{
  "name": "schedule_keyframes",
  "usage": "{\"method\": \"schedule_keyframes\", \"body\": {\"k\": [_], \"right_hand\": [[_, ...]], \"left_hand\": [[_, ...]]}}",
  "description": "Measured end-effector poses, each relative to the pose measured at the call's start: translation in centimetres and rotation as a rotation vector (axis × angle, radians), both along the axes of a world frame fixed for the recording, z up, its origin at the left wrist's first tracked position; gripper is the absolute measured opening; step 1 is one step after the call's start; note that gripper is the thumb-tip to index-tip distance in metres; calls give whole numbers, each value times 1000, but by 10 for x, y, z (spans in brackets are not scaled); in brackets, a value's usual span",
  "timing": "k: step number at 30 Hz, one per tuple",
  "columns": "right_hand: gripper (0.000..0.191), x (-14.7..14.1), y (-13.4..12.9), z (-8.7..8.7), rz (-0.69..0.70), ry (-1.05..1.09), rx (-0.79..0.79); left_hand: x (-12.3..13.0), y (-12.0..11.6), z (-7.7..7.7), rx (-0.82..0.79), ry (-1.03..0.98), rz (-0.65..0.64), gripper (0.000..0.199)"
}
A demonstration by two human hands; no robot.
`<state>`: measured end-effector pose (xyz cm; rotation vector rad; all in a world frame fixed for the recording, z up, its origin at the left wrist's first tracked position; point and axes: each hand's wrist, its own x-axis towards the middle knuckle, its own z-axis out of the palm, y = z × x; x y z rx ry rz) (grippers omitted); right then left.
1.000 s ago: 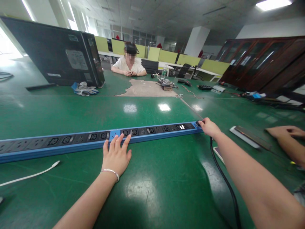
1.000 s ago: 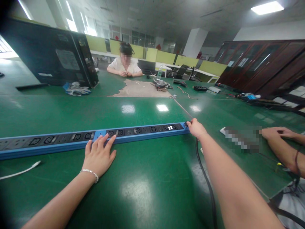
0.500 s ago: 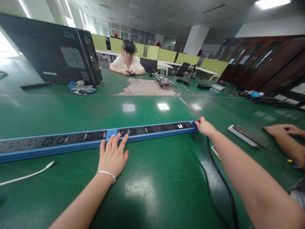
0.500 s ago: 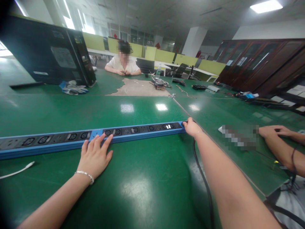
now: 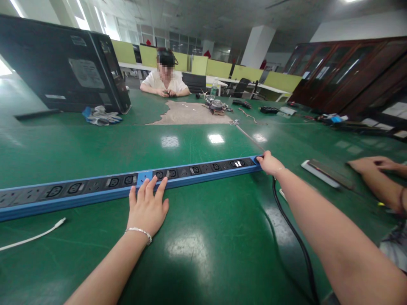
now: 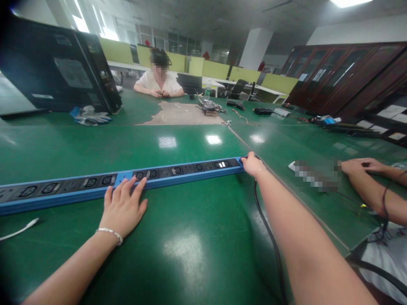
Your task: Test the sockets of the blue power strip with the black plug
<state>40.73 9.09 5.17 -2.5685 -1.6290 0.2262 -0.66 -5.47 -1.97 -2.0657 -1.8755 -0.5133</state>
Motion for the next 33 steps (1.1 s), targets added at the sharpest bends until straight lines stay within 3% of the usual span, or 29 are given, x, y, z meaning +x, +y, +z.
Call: {"method": "schedule_keyframes", "body": {"k": [7, 14, 22, 28, 33], "right_hand": [[43, -13, -12, -2, -34, -181, 89], [39, -9, -12, 5, -18, -157, 80], [30, 19, -18, 21, -162, 242, 223], [29, 4, -20, 23, 10, 99, 119], [35, -19, -14, 16, 70, -65, 88]], "left_hand": [[-1, 1, -2, 6, -1, -9, 54], [-2, 2, -1, 2, -22, -10, 54], [-2, 1, 1, 1, -10, -7, 53], [-3, 2, -1, -4, -18, -9, 55], [-3, 2, -1, 1, -23, -13, 55]]}}
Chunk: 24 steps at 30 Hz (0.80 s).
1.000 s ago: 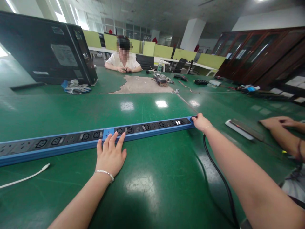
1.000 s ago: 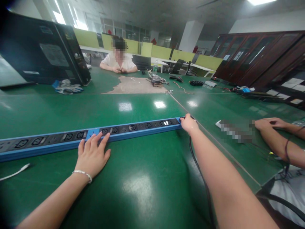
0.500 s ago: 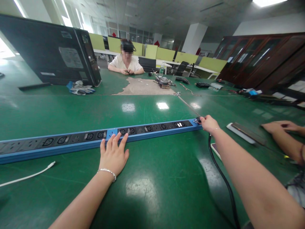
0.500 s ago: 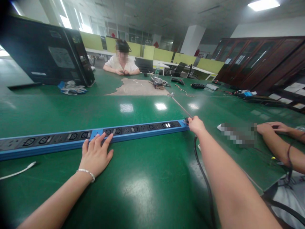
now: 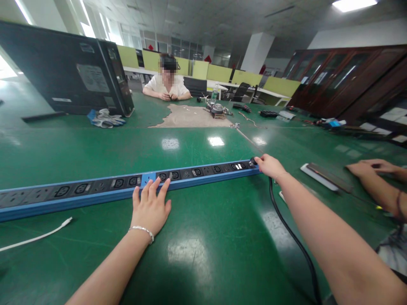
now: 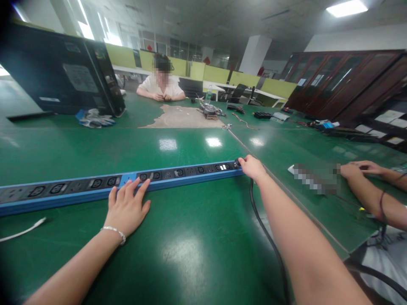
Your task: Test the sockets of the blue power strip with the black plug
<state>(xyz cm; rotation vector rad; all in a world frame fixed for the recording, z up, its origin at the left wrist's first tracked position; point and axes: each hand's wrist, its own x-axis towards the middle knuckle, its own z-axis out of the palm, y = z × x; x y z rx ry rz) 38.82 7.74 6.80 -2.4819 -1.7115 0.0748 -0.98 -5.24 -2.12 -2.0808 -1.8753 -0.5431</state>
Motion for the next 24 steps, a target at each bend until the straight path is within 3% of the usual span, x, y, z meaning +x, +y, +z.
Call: {"method": "schedule_keyframes", "body": {"k": [16, 24], "right_hand": [[40, -6, 3, -5, 20, -89, -69], [40, -12, 5, 0, 73, -128, -150]], "left_hand": [[0, 0, 1, 5, -10, -12, 55], [0, -1, 2, 11, 20, -3, 53]]}}
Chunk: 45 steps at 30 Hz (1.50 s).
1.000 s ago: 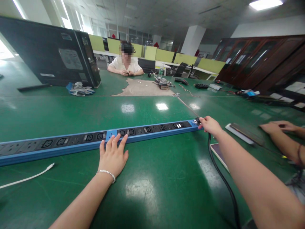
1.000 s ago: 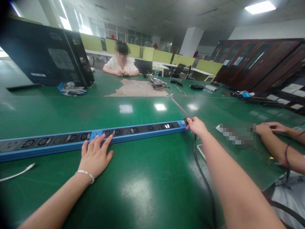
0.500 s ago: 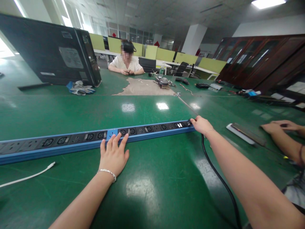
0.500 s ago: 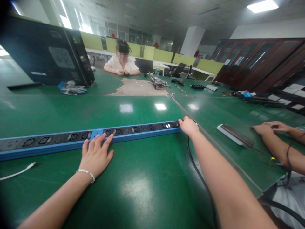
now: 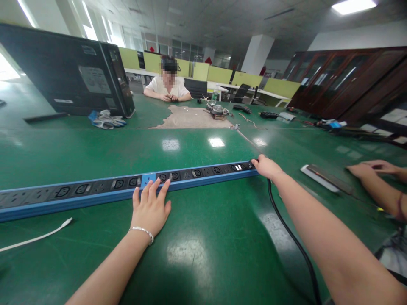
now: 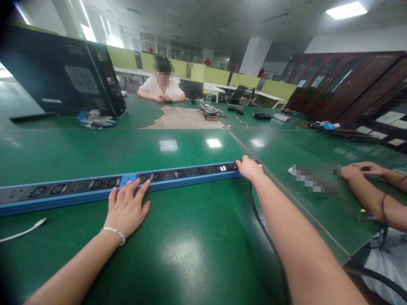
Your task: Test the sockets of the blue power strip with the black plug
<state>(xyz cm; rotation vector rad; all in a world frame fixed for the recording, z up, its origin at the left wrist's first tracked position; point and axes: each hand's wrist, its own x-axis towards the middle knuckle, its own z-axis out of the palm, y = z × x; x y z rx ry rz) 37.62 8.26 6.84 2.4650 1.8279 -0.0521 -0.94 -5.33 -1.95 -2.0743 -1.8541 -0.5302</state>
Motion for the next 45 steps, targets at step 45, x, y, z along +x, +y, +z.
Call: {"method": "schedule_keyframes", "body": {"k": [45], "right_hand": [[38, -7, -15, -10, -160, 140, 218]], "left_hand": [[1, 1, 2, -49, 21, 27, 55]]}}
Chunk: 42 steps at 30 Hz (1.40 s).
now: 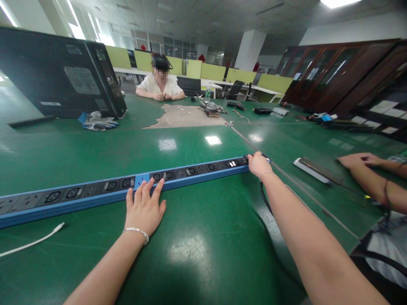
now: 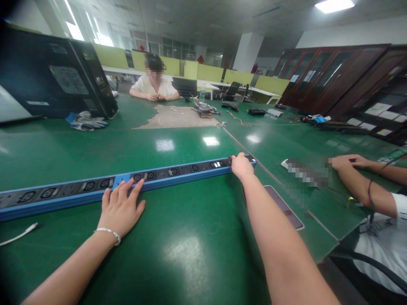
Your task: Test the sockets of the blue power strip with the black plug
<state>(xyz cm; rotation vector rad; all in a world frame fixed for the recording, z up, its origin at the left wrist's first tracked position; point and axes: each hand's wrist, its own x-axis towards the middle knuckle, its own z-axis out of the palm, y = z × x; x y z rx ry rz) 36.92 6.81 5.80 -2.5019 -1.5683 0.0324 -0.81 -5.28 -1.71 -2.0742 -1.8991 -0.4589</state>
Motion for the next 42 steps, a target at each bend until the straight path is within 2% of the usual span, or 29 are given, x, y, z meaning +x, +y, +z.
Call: {"method": "schedule_keyframes", "body": {"k": [3, 5, 11, 17, 29, 42], "right_hand": [[37, 9, -3, 9, -47, 204, 37], [36, 9, -7, 12, -30, 277, 47], [35, -26, -12, 7, 169, 146, 57], [26, -65, -13, -1, 344, 124, 63], [29, -83, -16, 6, 329, 45, -18], [31, -105, -24, 2, 331, -180, -100]], "left_hand": [[-1, 0, 0, -2, -24, -11, 56], [-1, 0, -1, -3, -28, -7, 56], [-1, 0, -1, 4, 2, -8, 56], [-2, -1, -2, 12, -6, -17, 55], [-1, -1, -1, 6, -5, -14, 55], [0, -1, 1, -19, -21, -12, 55]]}}
